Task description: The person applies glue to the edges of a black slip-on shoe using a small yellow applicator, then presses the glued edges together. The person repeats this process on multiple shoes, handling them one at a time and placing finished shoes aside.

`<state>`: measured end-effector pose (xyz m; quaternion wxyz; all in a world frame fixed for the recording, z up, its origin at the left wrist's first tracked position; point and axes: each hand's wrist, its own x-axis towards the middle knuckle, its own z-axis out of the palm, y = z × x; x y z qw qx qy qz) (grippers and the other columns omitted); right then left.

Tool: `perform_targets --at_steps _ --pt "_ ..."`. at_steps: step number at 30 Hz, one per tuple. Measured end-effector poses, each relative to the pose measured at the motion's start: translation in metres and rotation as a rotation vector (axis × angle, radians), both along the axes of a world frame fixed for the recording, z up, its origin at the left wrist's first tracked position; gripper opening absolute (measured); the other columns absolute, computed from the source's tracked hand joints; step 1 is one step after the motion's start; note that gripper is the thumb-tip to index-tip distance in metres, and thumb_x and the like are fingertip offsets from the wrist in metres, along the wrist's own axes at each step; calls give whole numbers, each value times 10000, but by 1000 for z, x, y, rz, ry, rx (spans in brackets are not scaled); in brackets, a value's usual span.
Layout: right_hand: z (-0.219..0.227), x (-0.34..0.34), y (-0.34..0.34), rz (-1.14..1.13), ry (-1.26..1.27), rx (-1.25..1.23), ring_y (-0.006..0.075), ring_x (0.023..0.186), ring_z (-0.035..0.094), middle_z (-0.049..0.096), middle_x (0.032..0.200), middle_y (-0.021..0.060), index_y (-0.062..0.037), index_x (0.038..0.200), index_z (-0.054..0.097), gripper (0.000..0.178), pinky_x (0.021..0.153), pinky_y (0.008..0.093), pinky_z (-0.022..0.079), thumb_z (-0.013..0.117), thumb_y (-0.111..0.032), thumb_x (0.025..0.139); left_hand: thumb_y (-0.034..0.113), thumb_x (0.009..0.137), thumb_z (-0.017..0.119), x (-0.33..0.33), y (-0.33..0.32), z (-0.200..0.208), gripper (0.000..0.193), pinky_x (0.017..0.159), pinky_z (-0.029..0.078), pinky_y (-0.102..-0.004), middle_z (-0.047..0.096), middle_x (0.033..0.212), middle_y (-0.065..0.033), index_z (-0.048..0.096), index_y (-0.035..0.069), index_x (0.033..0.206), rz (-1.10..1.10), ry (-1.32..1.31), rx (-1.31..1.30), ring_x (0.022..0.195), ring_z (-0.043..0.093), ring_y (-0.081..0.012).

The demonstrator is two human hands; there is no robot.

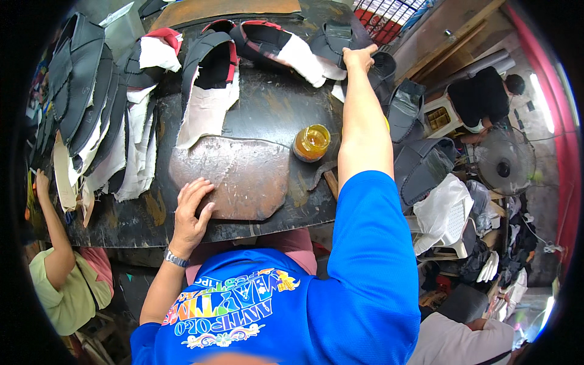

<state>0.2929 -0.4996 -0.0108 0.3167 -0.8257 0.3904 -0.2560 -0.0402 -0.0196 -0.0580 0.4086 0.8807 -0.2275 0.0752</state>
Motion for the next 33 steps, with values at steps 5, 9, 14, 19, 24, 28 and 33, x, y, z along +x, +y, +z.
perform_targets --at_steps 5,9,14,19,24,28,33 --pt "17 -7 37 144 341 -747 457 1194 580 540 1378 223 -206 1513 268 769 950 594 474 692 -261 874 152 892 699 1 -1 1 331 1164 324 -478 646 1293 -126 681 55 1208 13 15 -6 1309 552 -296" --pt "27 4 77 712 -5 -403 397 1154 625 627 1278 245 -179 1571 232 870 978 494 480 724 -375 881 149 893 700 1 -1 2 318 1160 330 -474 653 1280 -122 686 60 1198 15 11 -11 1300 561 -291" --pt "9 1 125 1038 -104 -534 328 1211 634 535 1470 208 -187 1612 211 992 1042 391 475 813 -273 830 137 903 674 0 -1 2 294 1168 321 -478 652 1277 -134 687 52 1185 10 18 -40 1295 564 -299" --pt "38 3 137 962 -520 -419 230 896 686 647 1316 150 -156 1580 306 937 830 327 559 769 5 782 141 904 681 0 0 -1 280 1160 330 -474 655 1267 -128 693 58 1171 7 -10 -69 1290 567 -296" --pt "130 -53 163 1267 -961 114 227 1402 429 348 1614 117 -79 1605 255 998 1109 346 383 646 117 708 155 903 699 1 0 -7 298 1139 354 -472 662 1242 -125 682 59 1184 1 -67 -61 1262 579 -302" --pt "160 -183 205 1209 -659 259 134 863 653 701 977 94 -45 1595 243 835 771 225 508 514 157 831 173 922 685 1 5 -13 363 1101 398 -442 649 1252 -143 634 36 1255 29 3 -253 1263 575 -291" --pt "75 -322 287 1385 -478 -290 161 781 671 702 1011 107 -148 1633 157 1025 689 286 560 790 -23 836 475 1054 466 1 17 -17 685 1127 354 -434 368 1527 -153 262 71 1568 208 100 -1078 1386 433 -283"
